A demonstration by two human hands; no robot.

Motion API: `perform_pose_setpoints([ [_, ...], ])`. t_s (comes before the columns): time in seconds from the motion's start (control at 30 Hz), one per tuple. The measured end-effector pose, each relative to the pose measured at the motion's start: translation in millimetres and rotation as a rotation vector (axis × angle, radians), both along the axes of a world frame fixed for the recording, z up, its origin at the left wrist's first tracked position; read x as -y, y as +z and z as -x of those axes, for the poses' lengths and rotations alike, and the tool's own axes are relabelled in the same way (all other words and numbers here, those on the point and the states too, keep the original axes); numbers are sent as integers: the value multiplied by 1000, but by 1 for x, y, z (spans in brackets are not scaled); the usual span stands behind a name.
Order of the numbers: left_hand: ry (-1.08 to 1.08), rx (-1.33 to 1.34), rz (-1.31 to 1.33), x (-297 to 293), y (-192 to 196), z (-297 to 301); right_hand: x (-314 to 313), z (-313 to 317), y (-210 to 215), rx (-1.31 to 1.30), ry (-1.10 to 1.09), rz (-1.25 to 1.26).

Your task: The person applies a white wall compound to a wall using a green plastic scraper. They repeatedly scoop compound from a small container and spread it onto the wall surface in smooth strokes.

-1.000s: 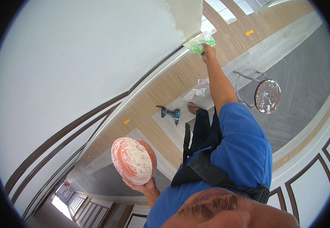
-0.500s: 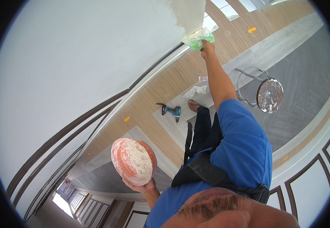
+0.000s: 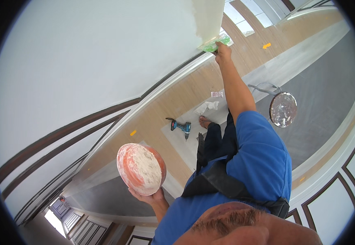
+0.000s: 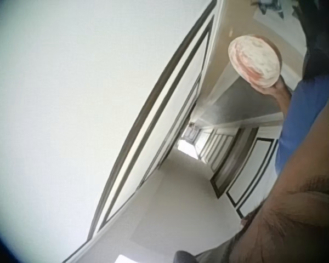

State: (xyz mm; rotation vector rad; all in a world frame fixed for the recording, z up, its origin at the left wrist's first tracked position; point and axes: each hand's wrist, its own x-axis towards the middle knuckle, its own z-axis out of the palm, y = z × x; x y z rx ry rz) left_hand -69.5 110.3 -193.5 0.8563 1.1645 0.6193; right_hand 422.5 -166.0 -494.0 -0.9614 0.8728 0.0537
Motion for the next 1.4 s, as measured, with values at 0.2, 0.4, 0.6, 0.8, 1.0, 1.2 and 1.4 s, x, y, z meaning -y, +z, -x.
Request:
perform_pose_setpoints([
  [0.2,78,433,232,-6,-9,9,-9,-13,92,85,7,43],
  [0.4,68,560,307,-10,-17,14,-22,-22,216,246,48,138],
  [0.6,82,627,316,-14,-33,26,-31,-45,322,356,74,180],
  [0.8,130,663,286,-8,-36,22,-40,-63,422,515,100,228],
  [1.0,144,696,254,-10,-50,26,-30,-93,501,642,127,261],
  [1.2,66,739,79,-12,-58,33,-35,16,582,884,67,337],
  [1.4,4,441,-302,-6,-66,41,21,70,485,919,-69,77],
])
